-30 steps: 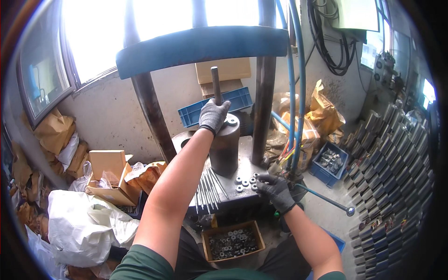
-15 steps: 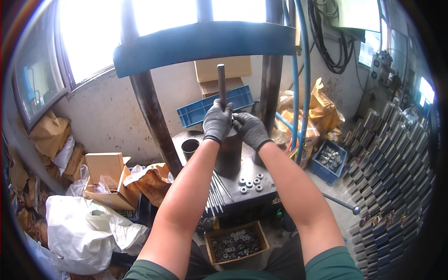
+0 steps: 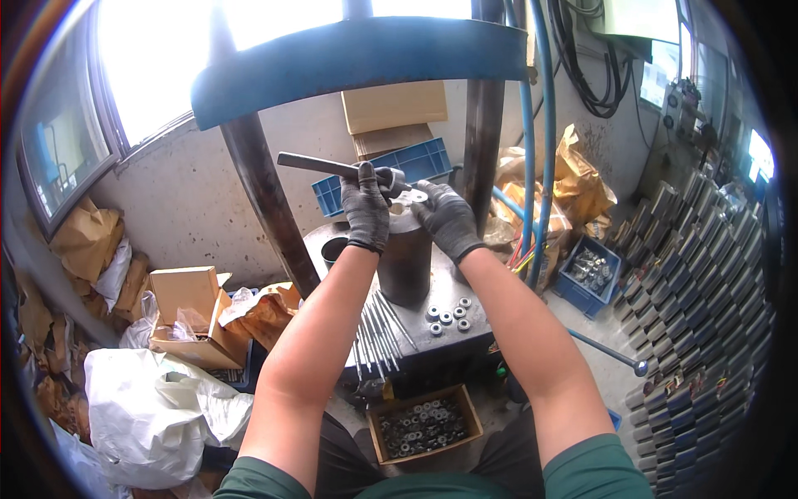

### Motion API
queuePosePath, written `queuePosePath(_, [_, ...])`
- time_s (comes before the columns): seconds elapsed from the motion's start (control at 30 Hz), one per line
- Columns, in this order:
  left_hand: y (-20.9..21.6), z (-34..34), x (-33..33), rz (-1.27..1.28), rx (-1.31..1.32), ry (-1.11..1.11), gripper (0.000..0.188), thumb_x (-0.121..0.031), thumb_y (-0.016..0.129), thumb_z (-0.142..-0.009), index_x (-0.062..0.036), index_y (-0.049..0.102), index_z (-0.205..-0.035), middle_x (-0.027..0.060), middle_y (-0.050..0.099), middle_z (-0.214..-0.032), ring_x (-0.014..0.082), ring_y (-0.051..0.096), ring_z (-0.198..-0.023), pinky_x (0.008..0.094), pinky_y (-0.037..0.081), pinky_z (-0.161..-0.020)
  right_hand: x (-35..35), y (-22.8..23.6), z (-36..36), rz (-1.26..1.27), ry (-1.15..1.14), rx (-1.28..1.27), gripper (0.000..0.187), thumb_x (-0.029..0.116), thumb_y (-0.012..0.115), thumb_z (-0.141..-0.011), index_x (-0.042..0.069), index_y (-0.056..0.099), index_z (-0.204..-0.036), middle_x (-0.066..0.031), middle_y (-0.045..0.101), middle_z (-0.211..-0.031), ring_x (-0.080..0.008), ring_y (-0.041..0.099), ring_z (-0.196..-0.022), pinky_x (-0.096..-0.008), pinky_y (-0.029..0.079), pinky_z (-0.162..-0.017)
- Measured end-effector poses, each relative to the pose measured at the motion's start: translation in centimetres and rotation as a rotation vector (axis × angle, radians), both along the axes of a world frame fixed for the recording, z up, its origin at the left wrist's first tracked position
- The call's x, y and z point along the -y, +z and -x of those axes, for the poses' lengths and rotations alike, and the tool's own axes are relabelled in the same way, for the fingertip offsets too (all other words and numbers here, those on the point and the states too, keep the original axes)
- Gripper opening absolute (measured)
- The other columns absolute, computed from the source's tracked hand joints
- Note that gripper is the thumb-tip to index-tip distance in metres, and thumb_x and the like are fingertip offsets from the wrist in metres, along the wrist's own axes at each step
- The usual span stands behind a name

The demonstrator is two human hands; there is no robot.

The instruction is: Operating a manual press to assemble metal washers and components onto a rod.

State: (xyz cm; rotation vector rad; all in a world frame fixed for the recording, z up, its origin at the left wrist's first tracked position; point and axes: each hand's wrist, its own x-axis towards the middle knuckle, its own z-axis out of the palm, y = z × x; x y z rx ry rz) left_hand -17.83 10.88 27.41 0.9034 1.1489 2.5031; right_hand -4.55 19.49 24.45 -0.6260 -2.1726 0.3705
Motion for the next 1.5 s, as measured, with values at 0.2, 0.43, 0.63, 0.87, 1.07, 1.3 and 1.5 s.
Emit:
queuePosePath(0.2, [0.3,-0.3,0.1,0.028,-0.089,-0.134,0.023,-0.028,0.063,-0.106,-0.0077,0.052,-0.11,0.0022,0.065,-0.076,0.0067,0.054,-0.055,0.0225,0.046,-0.046,0.1,-0.2,0.3,0.044,-0.007,-0.085,0.048,0.034,0.069,-0.095,0.012,0.064,-0.137,-0.0144,0.069,-0.122,-0.034,0.068,-0.109,-0.0447,0.054,-0.095])
queuePosePath(0.43, [0.1,-0.2,-0.8,0.15,-0.178,-0.065,0.025,-0.03,0.06,-0.107,-0.0054,0.054,-0.108,0.0047,0.065,-0.078,0.0086,0.055,-0.057,0.0252,0.047,-0.049,0.5,0.2,0.2,0.041,-0.04,-0.04,0.046,0.021,0.074,-0.092,0.007,0.065,-0.135,-0.0152,0.071,-0.121,-0.0314,0.07,-0.107,-0.038,0.055,-0.094])
queuePosePath(0.63, [1.6,-0.1,-2.2,0.161,-0.296,-0.073,0.021,-0.024,0.057,-0.109,-0.0047,0.05,-0.109,0.0051,0.063,-0.076,0.0125,0.055,-0.056,0.029,0.05,-0.054,2.1,-1.4,-1.9,0.118,0.073,-0.273,0.032,0.015,0.064,-0.096,0.004,0.067,-0.127,-0.0181,0.07,-0.119,-0.0359,0.068,-0.109,-0.0417,0.054,-0.097])
queuePosePath(0.87, [4.8,-1.9,-2.0,0.456,-0.388,-0.098,0.02,-0.022,0.056,-0.109,-0.0037,0.049,-0.112,0.0052,0.057,-0.071,0.0167,0.063,-0.064,0.033,0.055,-0.056,11.2,-2.1,-16.6,-0.11,0.226,-0.236,0.015,0.002,0.067,-0.09,0.007,0.071,-0.104,-0.0157,0.074,-0.097,-0.0355,0.072,-0.089,-0.0437,0.059,-0.078])
queuePosePath(1.07, [5.7,-2.9,-1.6,0.539,-0.38,-0.029,0.02,-0.022,0.056,-0.108,-0.0029,0.051,-0.112,0.0048,0.059,-0.073,0.0161,0.063,-0.06,0.0321,0.058,-0.055,13.6,4.4,-32.7,-0.406,0.038,0.42,0.025,0.011,0.069,-0.081,0.012,0.072,-0.106,-0.0059,0.073,-0.101,-0.0262,0.068,-0.105,-0.0482,0.041,-0.11])
queuePosePath(1.3, [5.9,-3.8,-1.1,0.583,-0.439,0.061,0.025,-0.026,0.057,-0.108,-0.0019,0.052,-0.116,0.0071,0.065,-0.075,0.0179,0.069,-0.066,0.0333,0.058,-0.056,12.2,3.7,-40.7,-0.136,-0.175,0.858,0.021,0.019,0.074,-0.083,0.008,0.073,-0.1,-0.0104,0.072,-0.109,-0.0306,0.067,-0.103,-0.0449,0.05,-0.099])
queuePosePath(1.5, [4.9,-2.5,-1.6,0.563,-0.493,0.097,0.026,-0.027,0.058,-0.107,-0.0024,0.054,-0.115,0.0084,0.068,-0.078,0.0184,0.07,-0.067,0.0345,0.059,-0.059,6.4,3.8,-37.6,-0.416,-0.253,0.117,0.04,0.001,0.079,-0.074,0.005,0.067,-0.112,-0.0189,0.06,-0.135,-0.031,0.069,-0.091,-0.041,0.059,-0.082])
